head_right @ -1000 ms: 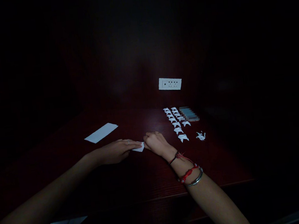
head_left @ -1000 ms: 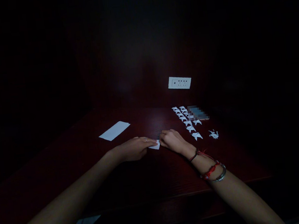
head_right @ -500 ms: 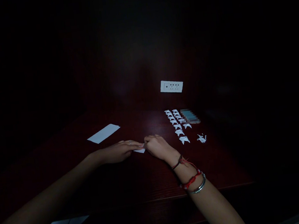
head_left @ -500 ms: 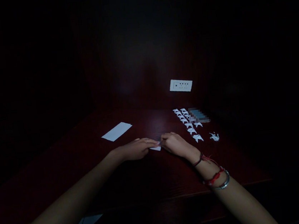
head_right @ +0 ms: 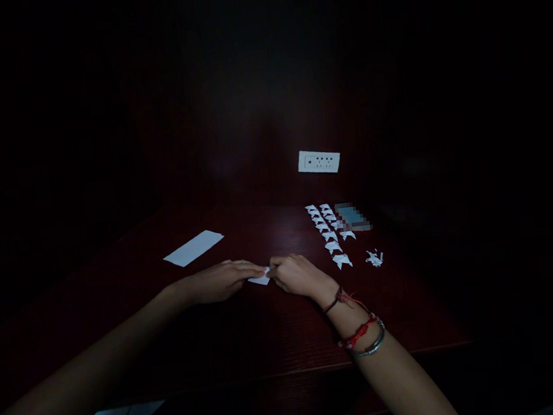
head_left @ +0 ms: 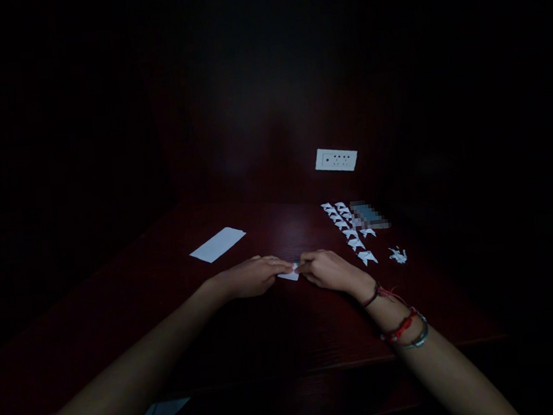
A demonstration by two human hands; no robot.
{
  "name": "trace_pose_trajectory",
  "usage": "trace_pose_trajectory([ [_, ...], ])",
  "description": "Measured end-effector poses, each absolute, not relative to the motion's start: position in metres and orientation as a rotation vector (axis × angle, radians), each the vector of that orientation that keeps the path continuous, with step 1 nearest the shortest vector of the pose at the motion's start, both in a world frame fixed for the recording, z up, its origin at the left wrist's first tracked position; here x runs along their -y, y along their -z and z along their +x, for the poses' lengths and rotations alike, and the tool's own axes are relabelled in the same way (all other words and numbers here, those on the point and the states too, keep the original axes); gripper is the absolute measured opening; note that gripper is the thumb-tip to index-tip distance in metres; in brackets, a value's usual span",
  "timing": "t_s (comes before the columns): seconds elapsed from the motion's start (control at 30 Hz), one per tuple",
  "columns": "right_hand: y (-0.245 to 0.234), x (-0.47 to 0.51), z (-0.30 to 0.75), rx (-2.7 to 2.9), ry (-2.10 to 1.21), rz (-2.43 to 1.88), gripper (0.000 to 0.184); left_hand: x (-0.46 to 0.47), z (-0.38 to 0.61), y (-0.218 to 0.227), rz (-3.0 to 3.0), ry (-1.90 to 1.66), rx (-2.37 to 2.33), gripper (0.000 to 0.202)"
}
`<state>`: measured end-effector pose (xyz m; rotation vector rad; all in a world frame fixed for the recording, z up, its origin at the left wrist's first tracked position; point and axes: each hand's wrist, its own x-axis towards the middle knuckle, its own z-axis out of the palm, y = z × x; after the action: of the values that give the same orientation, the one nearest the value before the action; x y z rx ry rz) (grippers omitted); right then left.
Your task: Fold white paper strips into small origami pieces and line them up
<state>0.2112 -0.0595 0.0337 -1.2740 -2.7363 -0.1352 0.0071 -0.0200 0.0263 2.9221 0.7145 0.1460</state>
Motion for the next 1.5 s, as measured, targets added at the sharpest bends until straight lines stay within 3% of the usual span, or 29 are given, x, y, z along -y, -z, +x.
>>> trace_pose_trajectory([
  [0.67, -0.032, 0.047, 0.225, 2.608, 0.096, -1.214, 0.026, 0.02, 0.007, -0.028, 2.977, -0.243, -0.742, 0.035],
  [0.93, -0.025, 0.043, 0.219, 2.612, -0.071, -1.14, 0.024, 0.02, 0.008, -0.02, 2.939, -0.195, -0.746, 0.035],
  [1.5, -0.013, 0.028, 0.218, 2.5, -0.065, -1.205, 0.019, 0.027, 0.012, -0.027, 3.009, -0.278, -0.662, 0.028],
])
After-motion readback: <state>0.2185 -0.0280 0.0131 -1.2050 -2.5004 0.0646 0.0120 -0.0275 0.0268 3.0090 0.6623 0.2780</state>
